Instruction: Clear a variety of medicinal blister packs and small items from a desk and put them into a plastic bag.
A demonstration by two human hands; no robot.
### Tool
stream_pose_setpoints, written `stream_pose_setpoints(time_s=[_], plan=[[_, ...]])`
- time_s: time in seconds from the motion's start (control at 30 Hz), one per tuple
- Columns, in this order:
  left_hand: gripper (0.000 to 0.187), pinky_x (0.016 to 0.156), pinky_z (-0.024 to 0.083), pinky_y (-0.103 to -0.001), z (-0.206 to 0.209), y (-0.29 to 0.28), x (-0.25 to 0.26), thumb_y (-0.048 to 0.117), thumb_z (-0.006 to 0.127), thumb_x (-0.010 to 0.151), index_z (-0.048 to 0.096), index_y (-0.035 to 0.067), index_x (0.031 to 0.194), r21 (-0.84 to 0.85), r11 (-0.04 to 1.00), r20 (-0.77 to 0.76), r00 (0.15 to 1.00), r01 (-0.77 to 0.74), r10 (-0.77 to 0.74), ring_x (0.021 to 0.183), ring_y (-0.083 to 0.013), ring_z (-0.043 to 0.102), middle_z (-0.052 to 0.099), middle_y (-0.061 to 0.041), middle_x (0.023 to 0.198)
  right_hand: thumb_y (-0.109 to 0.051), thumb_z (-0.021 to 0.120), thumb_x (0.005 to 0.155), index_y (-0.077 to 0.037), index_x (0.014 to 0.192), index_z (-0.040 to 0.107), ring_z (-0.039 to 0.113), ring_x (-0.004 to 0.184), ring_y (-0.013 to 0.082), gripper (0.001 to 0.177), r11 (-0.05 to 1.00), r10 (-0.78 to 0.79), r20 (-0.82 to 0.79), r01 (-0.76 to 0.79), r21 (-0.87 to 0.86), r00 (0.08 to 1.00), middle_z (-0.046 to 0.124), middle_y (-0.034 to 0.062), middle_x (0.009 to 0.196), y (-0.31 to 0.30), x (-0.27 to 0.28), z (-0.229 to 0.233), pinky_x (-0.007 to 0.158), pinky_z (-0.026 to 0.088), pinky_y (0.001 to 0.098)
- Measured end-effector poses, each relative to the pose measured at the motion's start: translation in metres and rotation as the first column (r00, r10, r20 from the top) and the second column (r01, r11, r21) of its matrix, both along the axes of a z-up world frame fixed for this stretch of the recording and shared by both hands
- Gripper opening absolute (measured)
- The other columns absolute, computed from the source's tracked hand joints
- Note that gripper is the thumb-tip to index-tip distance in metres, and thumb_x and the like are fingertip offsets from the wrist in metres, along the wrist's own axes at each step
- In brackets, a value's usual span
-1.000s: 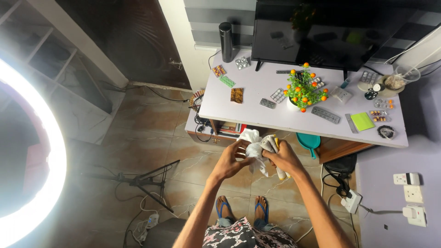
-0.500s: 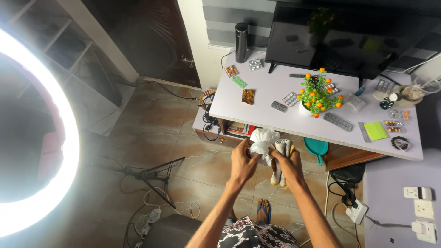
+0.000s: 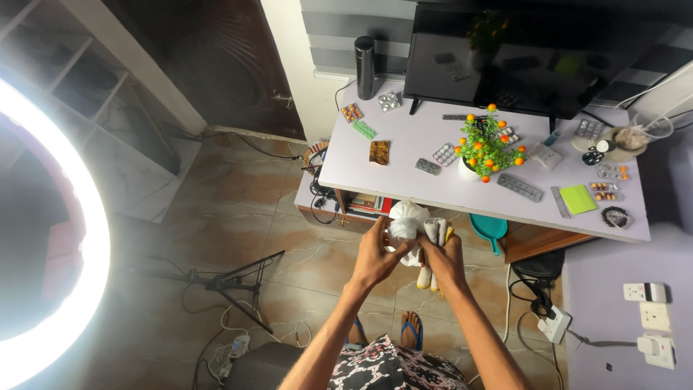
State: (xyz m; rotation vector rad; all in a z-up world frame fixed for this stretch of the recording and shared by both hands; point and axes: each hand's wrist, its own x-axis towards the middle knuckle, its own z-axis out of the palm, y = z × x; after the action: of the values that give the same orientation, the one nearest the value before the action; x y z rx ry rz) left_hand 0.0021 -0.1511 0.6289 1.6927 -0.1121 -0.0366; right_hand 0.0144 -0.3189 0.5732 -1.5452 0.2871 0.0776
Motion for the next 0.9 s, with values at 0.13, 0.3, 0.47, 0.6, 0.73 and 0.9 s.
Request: stream_pose_setpoints(time_s=[0.13,0.3,0.47,0.6,0.73,0.9], plan=[[0.037,0.07,0.058,-0.032,-0.023,0.005,0.009,0.013,0.078,0.082,0.06,-0.002,0.11,0.033,0.996,0.023,0.997,-0.08,0.08,0.08,-0.0192,0.074,0.074,-0.015,0.091,-0.013,0.071,0.087,-0.001,0.083,0.07,0.055,0.046,0.0125,0.013,0.996,0.075,-0.004,-0.075,0.043,0.997,0.067,0.0029,0.066,-0.003,-0.002,0.005,0.041,0.041,0.0303],[0.036,0.078,0.058,-0.035,-0.044,0.009,0.015,0.004,0.071,0.084,0.062,-0.002,0.117,0.054,0.976,0.119,0.972,-0.213,0.205,0.088,-0.0254,0.076,0.076,-0.017,0.098,-0.03,0.082,0.085,-0.001,0.087,0.073,0.053,0.045,0.0122,0.031,0.973,0.181,-0.149,-0.199,-0.118,0.972,0.059,0.0059,0.06,-0.011,-0.007,0.028,0.042,0.042,0.029],[0.031,0.082,0.058,-0.039,-0.021,0.004,0.011,-0.001,0.063,0.081,0.067,0.0,0.111,0.076,0.981,0.159,0.973,-0.18,0.166,0.093,-0.0322,0.075,0.073,-0.017,0.102,-0.028,0.077,0.082,-0.009,0.095,0.071,0.05,0.044,0.0088,0.024,0.983,0.179,-0.147,-0.183,-0.018,0.973,0.065,-0.0024,0.066,-0.013,0.008,0.056,0.041,0.04,0.0282],[0.036,0.087,0.056,-0.041,-0.02,0.001,0.012,-0.004,0.058,0.077,0.069,0.003,0.111,0.133,0.973,0.191,0.968,-0.187,0.16,0.1,-0.0374,0.07,0.069,-0.016,0.109,-0.023,0.081,0.085,-0.001,0.087,0.068,0.053,0.046,0.0099,0.025,0.954,0.3,-0.085,-0.298,0.032,0.95,0.062,0.0019,0.063,-0.019,0.016,0.023,0.042,0.042,0.0287],[0.035,0.087,0.055,-0.041,-0.018,0.008,0.015,-0.003,0.059,0.078,0.068,0.003,0.112,0.136,0.965,0.158,0.967,-0.224,0.202,0.1,-0.0375,0.069,0.067,-0.018,0.11,-0.017,0.079,0.081,-0.001,0.084,0.068,0.055,0.044,0.0126,0.02,0.978,0.209,-0.053,-0.209,0.002,0.977,0.063,0.004,0.062,-0.019,0.018,0.009,0.04,0.043,0.0307],[0.034,0.087,0.057,-0.037,-0.032,0.016,0.023,0.001,0.06,0.084,0.067,0.005,0.116,0.06,0.951,-0.074,0.949,-0.302,0.306,0.098,-0.0301,0.075,0.075,-0.015,0.103,-0.013,0.074,0.083,0.001,0.083,0.065,0.055,0.043,0.0147,0.016,0.988,0.114,-0.095,-0.103,0.119,0.989,0.059,0.0084,0.056,-0.026,0.017,0.006,0.042,0.044,0.0305]])
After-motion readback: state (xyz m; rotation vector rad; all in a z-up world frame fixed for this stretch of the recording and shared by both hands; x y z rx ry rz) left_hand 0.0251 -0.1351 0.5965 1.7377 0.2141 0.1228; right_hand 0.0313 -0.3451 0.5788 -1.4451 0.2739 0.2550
